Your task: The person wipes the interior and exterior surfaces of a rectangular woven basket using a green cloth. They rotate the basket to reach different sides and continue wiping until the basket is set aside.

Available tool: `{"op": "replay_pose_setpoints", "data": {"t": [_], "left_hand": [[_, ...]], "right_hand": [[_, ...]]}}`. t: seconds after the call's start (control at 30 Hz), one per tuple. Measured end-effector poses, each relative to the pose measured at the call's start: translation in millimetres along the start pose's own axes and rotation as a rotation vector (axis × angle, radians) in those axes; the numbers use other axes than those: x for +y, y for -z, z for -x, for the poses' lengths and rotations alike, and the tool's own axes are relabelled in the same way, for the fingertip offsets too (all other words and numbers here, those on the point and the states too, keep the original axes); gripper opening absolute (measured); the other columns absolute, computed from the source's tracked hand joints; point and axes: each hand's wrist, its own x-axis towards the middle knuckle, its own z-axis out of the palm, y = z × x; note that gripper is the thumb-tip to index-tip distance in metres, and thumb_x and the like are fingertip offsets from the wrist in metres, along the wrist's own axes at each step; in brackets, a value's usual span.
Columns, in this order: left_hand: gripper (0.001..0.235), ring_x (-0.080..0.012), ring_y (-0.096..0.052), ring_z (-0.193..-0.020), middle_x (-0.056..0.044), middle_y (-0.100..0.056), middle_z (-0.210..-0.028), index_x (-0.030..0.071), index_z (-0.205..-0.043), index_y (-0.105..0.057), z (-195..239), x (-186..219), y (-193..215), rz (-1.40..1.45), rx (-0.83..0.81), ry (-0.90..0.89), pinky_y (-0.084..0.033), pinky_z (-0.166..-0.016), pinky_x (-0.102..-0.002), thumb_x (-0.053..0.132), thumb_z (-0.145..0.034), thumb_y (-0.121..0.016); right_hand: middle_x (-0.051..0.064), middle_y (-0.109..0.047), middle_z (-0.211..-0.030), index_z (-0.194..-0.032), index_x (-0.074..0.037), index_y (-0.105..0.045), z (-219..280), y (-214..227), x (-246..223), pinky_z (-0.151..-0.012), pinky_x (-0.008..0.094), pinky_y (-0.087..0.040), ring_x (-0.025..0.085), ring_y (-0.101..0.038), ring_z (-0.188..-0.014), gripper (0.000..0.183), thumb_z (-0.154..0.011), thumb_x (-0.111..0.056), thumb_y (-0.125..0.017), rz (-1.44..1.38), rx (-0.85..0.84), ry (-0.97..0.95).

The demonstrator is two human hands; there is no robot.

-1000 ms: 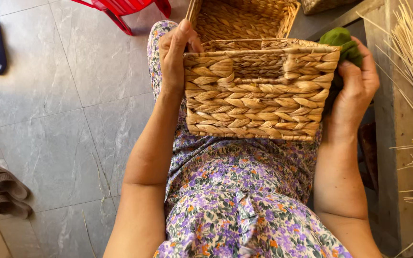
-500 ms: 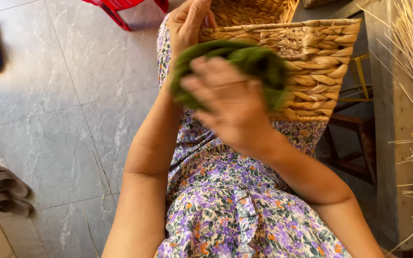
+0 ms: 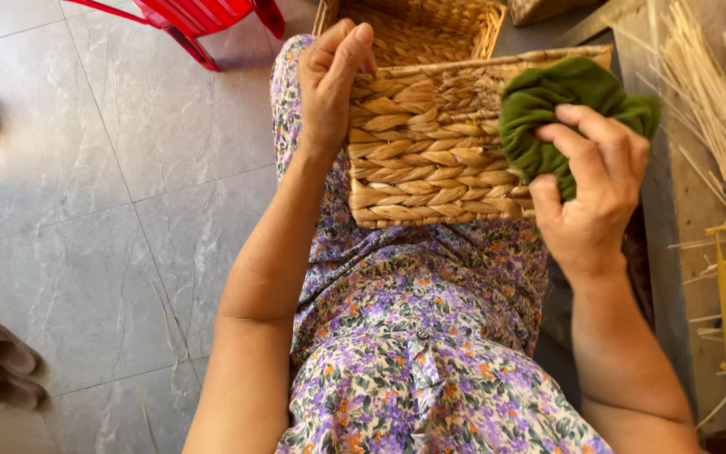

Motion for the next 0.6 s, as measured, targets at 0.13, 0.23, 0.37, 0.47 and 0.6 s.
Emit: {"op": "replay_pose_setpoints", "data": {"t": [0.13, 0.23, 0.37, 0.47, 0.6], "left_hand": [[0.042, -0.0067, -0.047, -0.072, 0.002, -0.055, -0.075, 0.005, -0.076, -0.057, 6.5, 9.3, -3.4, -0.094, 0.053, 0.006, -0.036, -0.067, -0.026, 0.028, -0.11, -0.058], [0.042, -0.0052, -0.047, -0.069, 0.004, -0.052, -0.07, 0.006, -0.073, -0.059, 11.7, 12.9, -6.8, -0.191, 0.07, 0.041, -0.037, -0.064, -0.025, 0.028, -0.109, -0.057], [0.042, -0.0052, -0.045, -0.062, 0.004, -0.054, -0.065, 0.004, -0.07, -0.06, 10.8, 10.2, -4.0, -0.008, 0.122, 0.207, -0.034, -0.057, -0.025, 0.026, -0.106, -0.059], [0.039, -0.0051, -0.048, -0.066, 0.004, -0.055, -0.069, 0.004, -0.073, -0.059, 5.1, 5.5, -4.1, -0.021, 0.069, 0.13, -0.038, -0.06, -0.026, 0.026, -0.106, -0.059], [0.04, -0.0048, -0.047, -0.071, 0.004, -0.053, -0.072, 0.003, -0.075, -0.058, 2.6, -0.6, -11.3, -0.082, 0.03, 0.054, -0.039, -0.065, -0.025, 0.027, -0.107, -0.059]], "right_hand": [[0.009, -0.059, -0.149, -0.131, -0.008, -0.068, 1.8, -24.3, -36.0, -0.119, 0.048, -0.04, 0.033, -0.052, -0.144, 0.039, -0.093, -0.005, -0.062, -0.036, -0.011, 0.069], [0.013, -0.057, -0.149, -0.132, -0.009, -0.064, -11.3, -46.6, -83.5, -0.11, 0.048, -0.041, 0.032, -0.052, -0.141, 0.045, -0.087, -0.01, -0.066, -0.214, -0.148, 0.237], [0.016, -0.054, -0.147, -0.134, -0.01, -0.06, -34.3, -53.5, -121.8, -0.109, 0.049, -0.042, 0.033, -0.052, -0.137, 0.051, -0.086, -0.016, -0.073, -0.355, -0.131, 0.374], [0.009, -0.059, -0.144, -0.13, -0.013, -0.064, -39.8, -34.5, -95.4, -0.096, 0.047, -0.043, 0.027, -0.057, -0.131, 0.055, -0.076, -0.012, -0.075, -0.237, -0.196, 0.323], [0.003, -0.065, -0.149, -0.13, -0.01, -0.07, -26.4, -5.4, -33.3, -0.101, 0.042, -0.042, 0.023, -0.061, -0.134, 0.043, -0.087, -0.005, -0.07, -0.05, -0.095, 0.171]]}}
